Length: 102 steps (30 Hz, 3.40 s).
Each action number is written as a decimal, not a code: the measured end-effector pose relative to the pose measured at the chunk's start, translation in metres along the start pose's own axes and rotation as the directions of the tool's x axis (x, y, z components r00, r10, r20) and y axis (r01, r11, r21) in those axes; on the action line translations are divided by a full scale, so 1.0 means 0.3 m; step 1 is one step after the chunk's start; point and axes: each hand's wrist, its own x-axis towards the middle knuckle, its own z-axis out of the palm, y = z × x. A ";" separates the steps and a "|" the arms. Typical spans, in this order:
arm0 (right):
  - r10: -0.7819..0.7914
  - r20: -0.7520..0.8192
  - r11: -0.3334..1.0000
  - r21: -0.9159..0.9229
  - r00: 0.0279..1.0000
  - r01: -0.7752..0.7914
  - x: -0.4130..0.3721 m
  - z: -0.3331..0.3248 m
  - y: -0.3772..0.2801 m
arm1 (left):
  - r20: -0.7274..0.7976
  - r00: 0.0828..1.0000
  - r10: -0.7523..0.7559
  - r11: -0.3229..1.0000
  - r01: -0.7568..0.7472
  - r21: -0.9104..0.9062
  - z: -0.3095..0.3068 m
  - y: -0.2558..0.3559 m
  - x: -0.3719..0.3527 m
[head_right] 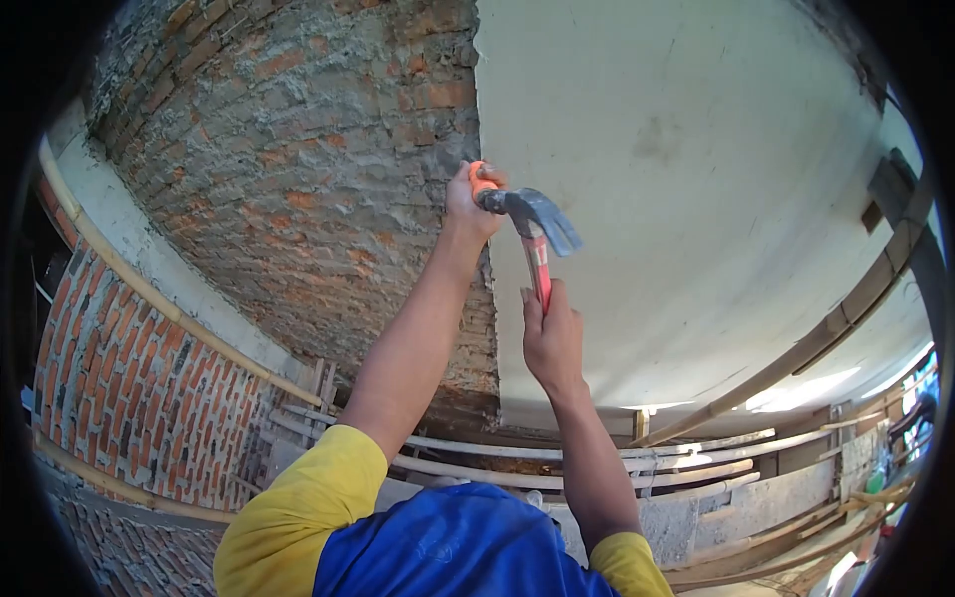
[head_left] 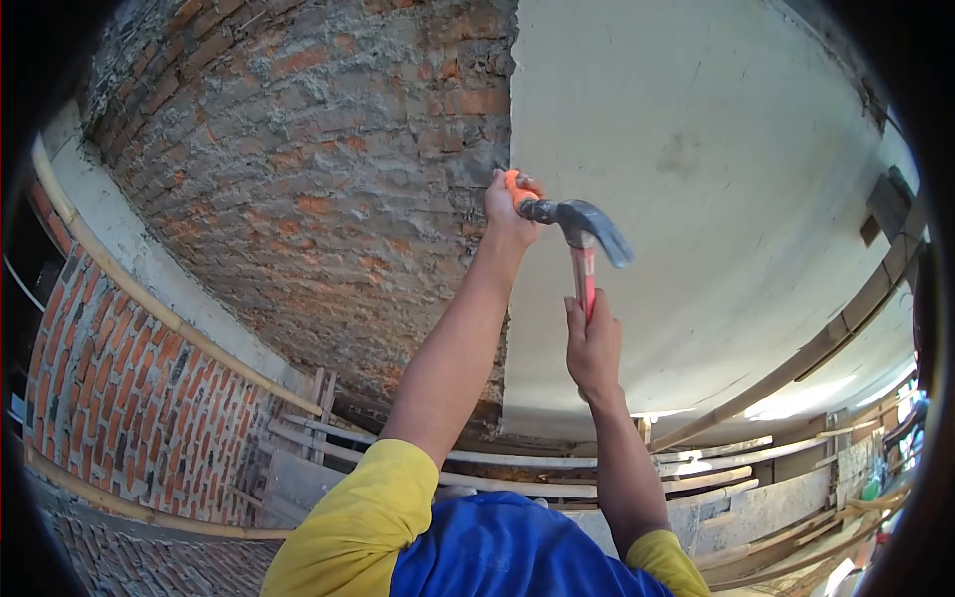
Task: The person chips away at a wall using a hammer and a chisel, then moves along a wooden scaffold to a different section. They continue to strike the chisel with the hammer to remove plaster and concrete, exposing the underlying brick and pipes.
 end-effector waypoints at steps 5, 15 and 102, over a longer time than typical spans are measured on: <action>-0.317 -0.412 0.815 0.341 0.854 0.468 -0.055 -0.116 -0.161 | 0.002 0.999 0.036 0.998 -0.035 -0.055 0.040 -0.017 -0.022; 0.060 0.103 0.994 -0.094 0.993 -0.050 -0.028 0.001 -0.001 | -0.034 0.999 0.030 0.997 -0.028 0.071 0.019 0.010 -0.006; 0.585 0.171 0.811 -0.099 0.793 -0.577 -0.790 -0.333 0.507 | -0.842 0.489 0.227 0.828 0.358 0.431 -1.119 0.045 -0.935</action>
